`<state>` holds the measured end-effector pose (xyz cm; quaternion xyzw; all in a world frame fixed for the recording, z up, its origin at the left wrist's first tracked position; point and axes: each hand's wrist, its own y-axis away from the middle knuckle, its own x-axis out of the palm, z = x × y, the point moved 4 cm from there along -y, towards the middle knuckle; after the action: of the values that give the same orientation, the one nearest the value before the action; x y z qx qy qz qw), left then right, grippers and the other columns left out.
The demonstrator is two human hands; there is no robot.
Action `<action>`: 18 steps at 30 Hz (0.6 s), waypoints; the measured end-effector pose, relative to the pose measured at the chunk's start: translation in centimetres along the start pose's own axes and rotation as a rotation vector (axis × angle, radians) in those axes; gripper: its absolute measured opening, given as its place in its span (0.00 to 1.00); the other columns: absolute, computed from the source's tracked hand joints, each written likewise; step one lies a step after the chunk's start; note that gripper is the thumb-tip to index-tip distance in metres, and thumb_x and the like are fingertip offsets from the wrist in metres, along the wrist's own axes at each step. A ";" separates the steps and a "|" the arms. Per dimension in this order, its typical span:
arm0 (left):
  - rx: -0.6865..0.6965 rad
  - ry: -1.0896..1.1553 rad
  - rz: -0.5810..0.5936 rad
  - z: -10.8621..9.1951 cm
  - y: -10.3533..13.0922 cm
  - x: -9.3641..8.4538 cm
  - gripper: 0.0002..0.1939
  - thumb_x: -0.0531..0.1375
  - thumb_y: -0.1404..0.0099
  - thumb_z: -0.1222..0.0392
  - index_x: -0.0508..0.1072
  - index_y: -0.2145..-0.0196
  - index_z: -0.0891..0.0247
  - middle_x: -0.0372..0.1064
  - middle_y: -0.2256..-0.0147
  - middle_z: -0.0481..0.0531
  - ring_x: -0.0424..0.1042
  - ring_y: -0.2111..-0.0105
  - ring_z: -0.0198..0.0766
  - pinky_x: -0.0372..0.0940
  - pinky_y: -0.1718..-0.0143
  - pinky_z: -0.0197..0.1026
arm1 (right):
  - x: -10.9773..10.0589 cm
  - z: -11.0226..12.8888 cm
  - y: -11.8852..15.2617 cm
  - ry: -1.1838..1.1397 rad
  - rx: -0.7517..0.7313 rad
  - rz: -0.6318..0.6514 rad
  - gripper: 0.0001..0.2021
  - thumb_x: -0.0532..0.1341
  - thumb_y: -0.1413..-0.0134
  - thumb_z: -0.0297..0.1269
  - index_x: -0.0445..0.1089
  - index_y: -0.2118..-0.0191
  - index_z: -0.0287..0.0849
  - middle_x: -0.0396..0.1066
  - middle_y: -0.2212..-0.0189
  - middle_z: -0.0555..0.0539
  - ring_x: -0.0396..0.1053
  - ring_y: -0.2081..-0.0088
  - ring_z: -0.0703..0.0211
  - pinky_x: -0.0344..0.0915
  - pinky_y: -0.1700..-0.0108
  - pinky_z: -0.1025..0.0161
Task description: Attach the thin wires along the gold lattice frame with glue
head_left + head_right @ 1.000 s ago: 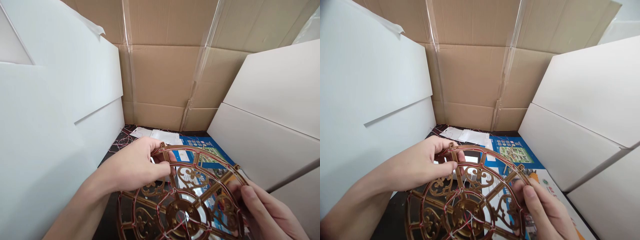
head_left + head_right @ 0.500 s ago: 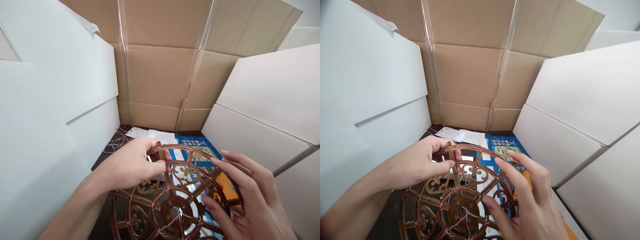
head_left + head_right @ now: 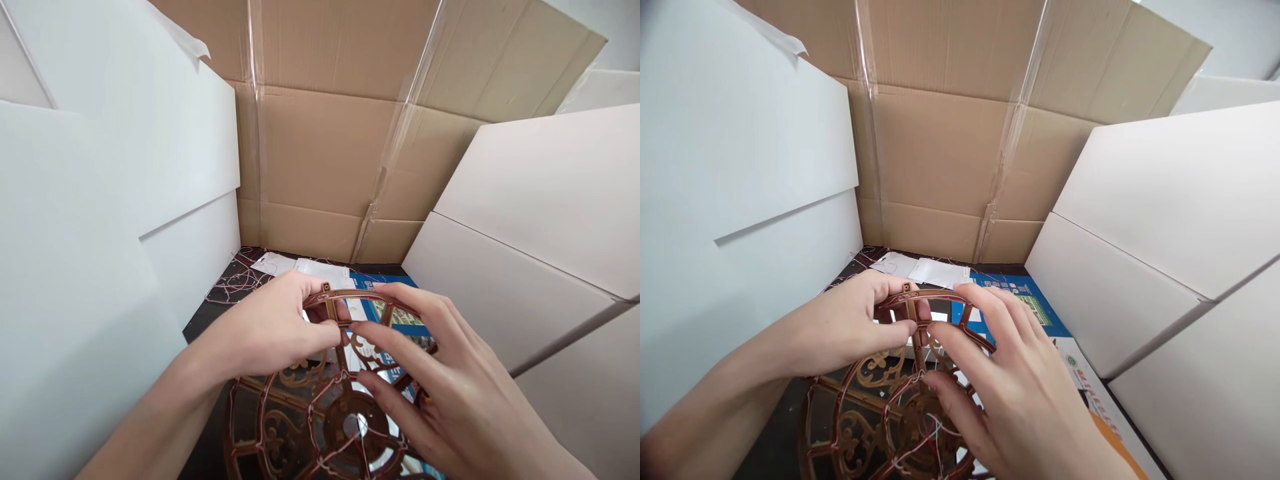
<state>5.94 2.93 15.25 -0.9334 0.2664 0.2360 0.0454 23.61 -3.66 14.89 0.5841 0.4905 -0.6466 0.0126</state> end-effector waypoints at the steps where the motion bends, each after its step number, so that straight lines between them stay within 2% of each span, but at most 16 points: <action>1: 0.001 0.008 0.002 0.0 0.0 0.0 0.05 0.60 0.40 0.61 0.77 0.65 0.60 0.73 0.71 0.43 0.67 0.72 0.36 0.59 0.72 0.38 | 0.0 0.1 -0.1 0.005 -0.003 -0.001 0.14 0.61 0.35 0.37 0.70 0.45 0.45 0.63 0.41 0.35 0.65 0.43 0.42 0.71 0.47 0.44; 5: 0.030 0.047 0.049 -0.1 0.0 0.2 0.04 0.60 0.38 0.60 0.76 0.67 0.59 0.72 0.71 0.42 0.65 0.71 0.35 0.58 0.71 0.37 | -0.1 0.2 -0.6 0.037 -0.044 -0.035 0.10 0.60 0.36 0.31 0.71 0.50 0.44 0.66 0.44 0.36 0.67 0.48 0.44 0.72 0.52 0.47; 9: 0.048 0.090 0.063 -0.1 -0.1 0.5 0.03 0.60 0.39 0.61 0.74 0.68 0.59 0.71 0.71 0.43 0.67 0.70 0.36 0.58 0.70 0.38 | 0.1 0.0 -0.6 0.043 -0.064 -0.034 0.10 0.61 0.37 0.27 0.72 0.51 0.43 0.67 0.44 0.35 0.66 0.48 0.43 0.72 0.52 0.47; 14: 0.026 0.086 0.060 0.1 -0.3 0.7 0.04 0.62 0.41 0.60 0.76 0.67 0.60 0.74 0.69 0.46 0.71 0.69 0.39 0.62 0.68 0.40 | 0.2 -0.5 -0.3 -0.028 -0.049 0.008 0.11 0.60 0.36 0.29 0.70 0.49 0.43 0.65 0.41 0.37 0.64 0.45 0.44 0.71 0.50 0.47; 18: 0.020 0.067 0.047 0.2 -0.2 0.3 0.05 0.62 0.39 0.57 0.76 0.65 0.59 0.76 0.67 0.47 0.73 0.66 0.41 0.63 0.66 0.40 | -0.4 -1.4 0.0 -0.135 -0.014 -0.010 0.14 0.60 0.36 0.29 0.66 0.45 0.44 0.67 0.41 0.41 0.65 0.41 0.53 0.68 0.45 0.56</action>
<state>6.17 3.01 14.94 -0.9338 0.2918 0.2029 0.0404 24.78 -2.91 15.42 0.5368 0.4958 -0.6811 0.0465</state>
